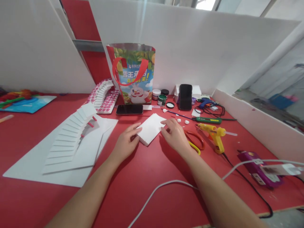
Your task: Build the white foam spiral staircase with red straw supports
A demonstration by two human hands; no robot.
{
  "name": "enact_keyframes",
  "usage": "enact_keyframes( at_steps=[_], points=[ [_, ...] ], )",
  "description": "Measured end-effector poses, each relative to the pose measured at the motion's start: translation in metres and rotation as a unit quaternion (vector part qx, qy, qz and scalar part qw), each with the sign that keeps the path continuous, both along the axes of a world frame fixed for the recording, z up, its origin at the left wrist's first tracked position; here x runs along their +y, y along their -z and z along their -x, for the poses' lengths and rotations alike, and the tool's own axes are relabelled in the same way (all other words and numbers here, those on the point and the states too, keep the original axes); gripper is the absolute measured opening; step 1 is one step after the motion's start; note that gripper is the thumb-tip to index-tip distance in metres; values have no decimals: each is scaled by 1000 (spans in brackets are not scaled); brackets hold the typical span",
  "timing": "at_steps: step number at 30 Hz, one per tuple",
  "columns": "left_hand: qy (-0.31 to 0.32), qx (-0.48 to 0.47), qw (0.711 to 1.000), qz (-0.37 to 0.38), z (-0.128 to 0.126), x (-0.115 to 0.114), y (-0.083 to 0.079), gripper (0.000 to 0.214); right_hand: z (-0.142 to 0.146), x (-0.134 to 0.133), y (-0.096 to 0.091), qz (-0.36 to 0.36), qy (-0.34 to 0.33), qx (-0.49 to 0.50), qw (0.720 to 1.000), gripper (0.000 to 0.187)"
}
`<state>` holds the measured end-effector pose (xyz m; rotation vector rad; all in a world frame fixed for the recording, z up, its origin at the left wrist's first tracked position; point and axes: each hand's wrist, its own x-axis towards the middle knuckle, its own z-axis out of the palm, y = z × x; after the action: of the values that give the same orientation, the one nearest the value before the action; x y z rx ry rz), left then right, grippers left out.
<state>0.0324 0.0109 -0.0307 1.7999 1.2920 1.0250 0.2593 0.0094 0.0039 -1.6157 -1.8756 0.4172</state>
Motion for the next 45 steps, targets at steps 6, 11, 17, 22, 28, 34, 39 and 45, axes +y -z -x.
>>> enact_keyframes(
  at_steps=[6, 11, 17, 22, 28, 34, 39, 45],
  points=[
    [8, 5, 1000, -5, 1, 2, -2, 43, 3, 1, 7, 0, -61, -14, 998, 26],
    [23, 11, 1000, 6, 3, 1, -2, 50, 0, 2, 8, -15, -48, -16, 999, 24],
    [4, -46, 999, 23, 2, 1, -3, 41, 1, 1, 6, -11, -46, -17, 999, 26],
    [-100, -135, 986, 1, 1, -3, -11, 28, 1, 1, 4, -57, -16, 7, 998, 35],
    [-153, -412, 898, -31, -4, 3, -16, 16, 2, 2, -1, -63, 2, 118, 991, 71],
    [-141, -557, 818, -18, 5, 11, -31, 5, 8, -4, -7, -9, -31, 195, 980, 83],
    [-122, -607, 777, 114, 5, 1, -45, 13, 9, -6, -17, 51, -86, 388, 916, 89],
    [-101, -603, 762, 213, -12, -10, -41, 11, 9, -9, -23, 157, -94, 515, 838, 50]
  ],
)
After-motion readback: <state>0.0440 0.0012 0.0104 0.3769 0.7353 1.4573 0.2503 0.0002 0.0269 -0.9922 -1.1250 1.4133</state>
